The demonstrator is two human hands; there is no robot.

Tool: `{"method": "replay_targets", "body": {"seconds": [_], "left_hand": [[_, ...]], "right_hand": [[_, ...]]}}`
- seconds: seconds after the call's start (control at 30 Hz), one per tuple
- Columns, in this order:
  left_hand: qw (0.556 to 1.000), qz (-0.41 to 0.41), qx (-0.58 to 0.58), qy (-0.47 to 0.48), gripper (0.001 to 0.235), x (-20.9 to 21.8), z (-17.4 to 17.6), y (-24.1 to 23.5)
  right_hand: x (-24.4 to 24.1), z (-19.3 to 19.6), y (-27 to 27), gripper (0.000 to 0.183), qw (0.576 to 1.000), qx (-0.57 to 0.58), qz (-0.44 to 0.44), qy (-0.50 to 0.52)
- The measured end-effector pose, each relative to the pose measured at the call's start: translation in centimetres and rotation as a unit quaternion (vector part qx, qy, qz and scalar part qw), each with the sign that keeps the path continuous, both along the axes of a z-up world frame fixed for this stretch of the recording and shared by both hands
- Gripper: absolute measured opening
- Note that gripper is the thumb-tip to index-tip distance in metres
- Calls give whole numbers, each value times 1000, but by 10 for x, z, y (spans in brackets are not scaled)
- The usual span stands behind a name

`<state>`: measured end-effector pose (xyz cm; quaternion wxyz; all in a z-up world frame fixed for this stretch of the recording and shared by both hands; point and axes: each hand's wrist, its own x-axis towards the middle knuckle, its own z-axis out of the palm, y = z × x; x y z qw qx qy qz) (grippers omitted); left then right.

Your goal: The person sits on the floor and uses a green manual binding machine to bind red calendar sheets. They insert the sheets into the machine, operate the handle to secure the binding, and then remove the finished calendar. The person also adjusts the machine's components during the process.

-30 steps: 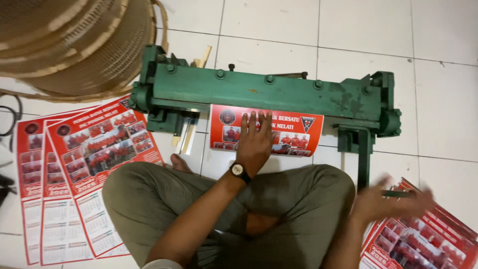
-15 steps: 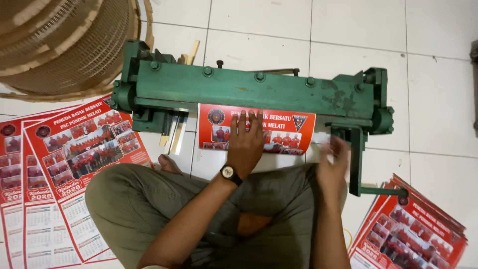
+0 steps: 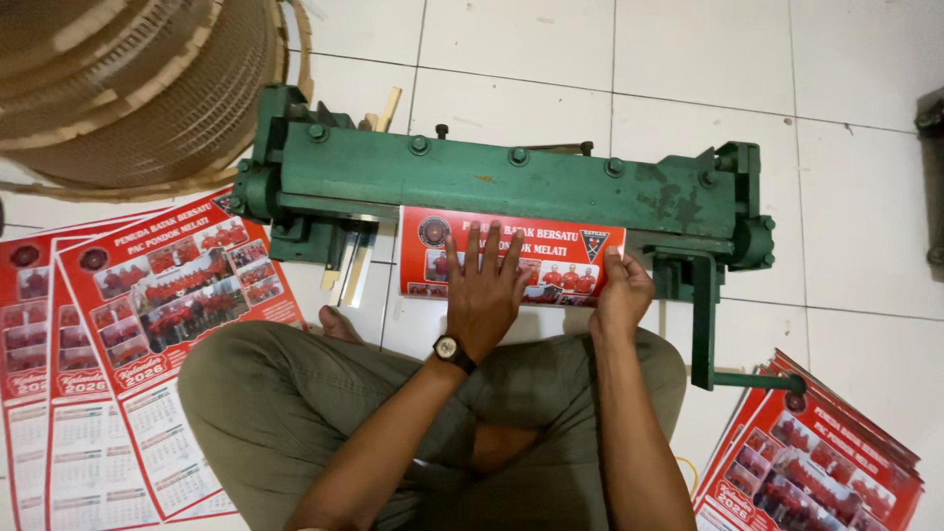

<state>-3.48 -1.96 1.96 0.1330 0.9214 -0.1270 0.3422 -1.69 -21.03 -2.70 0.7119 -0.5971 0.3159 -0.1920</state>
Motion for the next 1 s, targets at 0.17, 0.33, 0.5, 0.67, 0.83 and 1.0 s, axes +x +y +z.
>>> {"method": "replay_targets", "body": {"seconds": [0.17,0.33,0.5,0.67,0.83,1.0], "left_hand": [[999,42,0,9,59,-2,-7,-5],[998,42,-31,-22,60,3,-3,-5],[998,34,-31,-43,59,4,-2,0],[998,32,-24,-38,60,4,-1,-2],[999,24,-5,-30,61,4,-5,-2],[999,27,14,-11,61,6,-10,-3]], "right_hand": [[8,-41,-18,17,1000,9,-13,-12],[-2,4,2,20,1000,-9,-8,-6],[-5,16,10,21,1000,-11,-1,-9],[-5,19,14,20,1000,-11,-7,-15],[1,-4,4,20,999,-7,-23,-30],[-1,15,11,19,1000,6,-8,1]]}}
